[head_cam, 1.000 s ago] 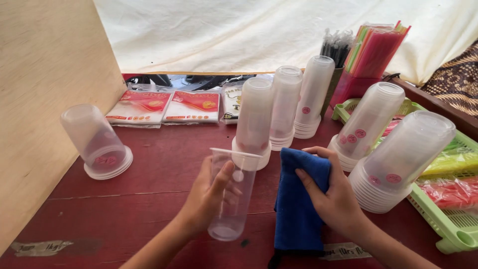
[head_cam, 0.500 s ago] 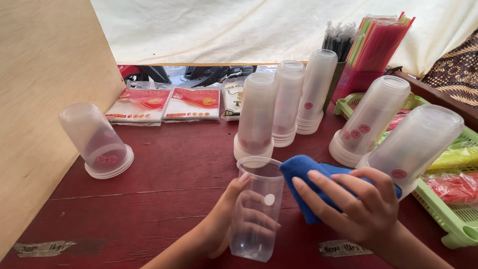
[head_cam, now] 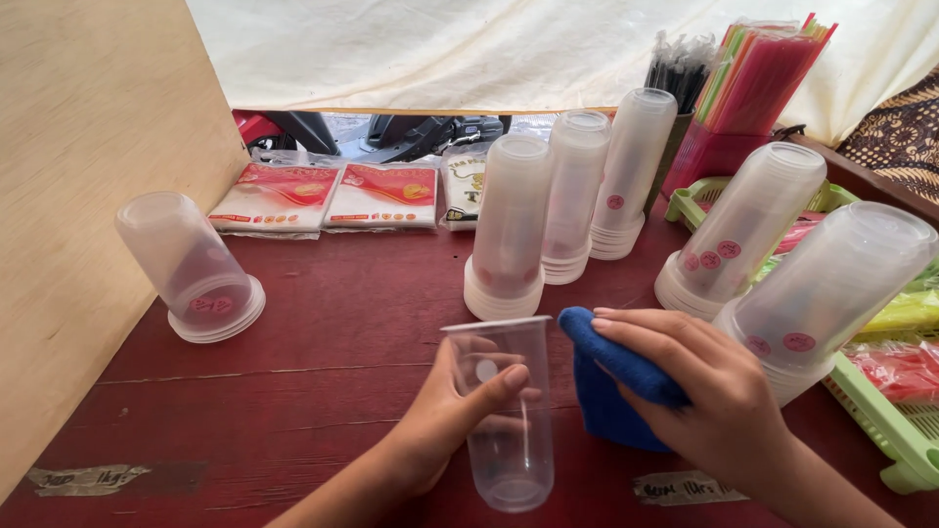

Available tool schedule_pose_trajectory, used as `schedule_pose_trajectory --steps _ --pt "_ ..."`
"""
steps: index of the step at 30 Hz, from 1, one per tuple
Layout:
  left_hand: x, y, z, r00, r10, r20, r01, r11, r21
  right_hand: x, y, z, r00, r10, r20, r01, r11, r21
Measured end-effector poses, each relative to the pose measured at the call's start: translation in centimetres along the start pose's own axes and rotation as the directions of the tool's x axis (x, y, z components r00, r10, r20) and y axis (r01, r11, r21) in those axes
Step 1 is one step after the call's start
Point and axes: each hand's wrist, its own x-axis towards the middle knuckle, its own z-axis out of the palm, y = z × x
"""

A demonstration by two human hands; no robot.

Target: Wiping plastic cups with a cloth to clean them.

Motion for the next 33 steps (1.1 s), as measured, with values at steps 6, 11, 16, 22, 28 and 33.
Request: schedule_pose_trajectory --steps 6,11,16,22,28,33 --pt "0.6 0.4 -0.6 0.996 -0.052 0.070 0.060 0.990 -0.127 -0.2 -1.3 0.1 0.995 0.062 -0.074 -0.049 0.985 0.165" --pt "-0.6 1.8 0.1 0.992 -0.075 0.100 0.077 0.997 -0.016 -0.5 -2.1 0.1 0.986 0.157 -0.051 -0.134 0.940 0.314" --pt "-0.9 2.3 0.7 0.993 -0.111 0.039 0.116 0.979 -0.168 -0.2 -1.8 0.1 0.981 0.187 0.055 -0.194 0.913 0.360" --pt "-1.1 2.7 0.9 0.999 -0.029 0.036 0.034 0.986 -0.162 -0.4 -1.4 0.7 0.971 0.154 0.181 -0.212 0.907 0.365" --pt "0.5 0.9 -0.6 0.995 0.089 0.048 -0.092 0.994 0.055 -0.5 -0.2 -1.5 0.853 0.428 0.299 -0.516 0.774 0.366" --pt "1.9 0.1 -1.0 1.000 0.015 -0.014 -0.015 0.999 0.042 -0.8 1.6 -1.6 0.570 0.762 0.308 -0.737 0.308 0.601"
